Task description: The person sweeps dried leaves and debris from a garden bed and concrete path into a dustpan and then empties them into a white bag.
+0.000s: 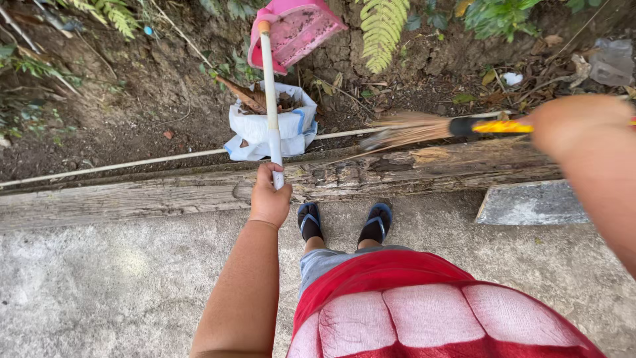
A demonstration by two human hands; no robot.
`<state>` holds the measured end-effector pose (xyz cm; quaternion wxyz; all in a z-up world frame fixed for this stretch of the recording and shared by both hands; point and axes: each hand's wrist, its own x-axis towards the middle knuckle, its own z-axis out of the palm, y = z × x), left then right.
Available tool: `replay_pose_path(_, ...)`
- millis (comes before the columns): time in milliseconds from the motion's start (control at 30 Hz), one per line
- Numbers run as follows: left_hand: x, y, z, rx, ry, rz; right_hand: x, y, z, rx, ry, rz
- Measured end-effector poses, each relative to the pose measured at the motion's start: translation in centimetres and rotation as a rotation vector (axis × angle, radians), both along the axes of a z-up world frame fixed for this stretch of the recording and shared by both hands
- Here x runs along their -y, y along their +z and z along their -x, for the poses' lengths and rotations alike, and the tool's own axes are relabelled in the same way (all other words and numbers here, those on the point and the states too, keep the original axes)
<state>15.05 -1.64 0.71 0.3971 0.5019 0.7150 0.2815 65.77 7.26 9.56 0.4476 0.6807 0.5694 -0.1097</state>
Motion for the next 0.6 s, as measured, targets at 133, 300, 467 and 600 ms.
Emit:
replay_pose_path(133,-0.8,-0.5,-0.4,0.113,0.044,0.114,0.9,2.7,-3.8,0.061,-0.043,-0.033)
replay_pose_path(300,-2.3,-2.5,-0.9,0.104,-0.033,-0.078,0.6,4.4,-1.7,0.001,-0.048,-0.048)
replay_pose_path(467,-4.0,-2.3,-1.4,0.121,-0.022,-0.062,-0.7,1.1,5.5,-0.212,-0.068,-0.105)
replay_pose_path(600,-5.3,-1.8,-1.8,0.192,0.001,-0.024,-2.5,-6.6,11.0,-0.468,-0.182,-0.304)
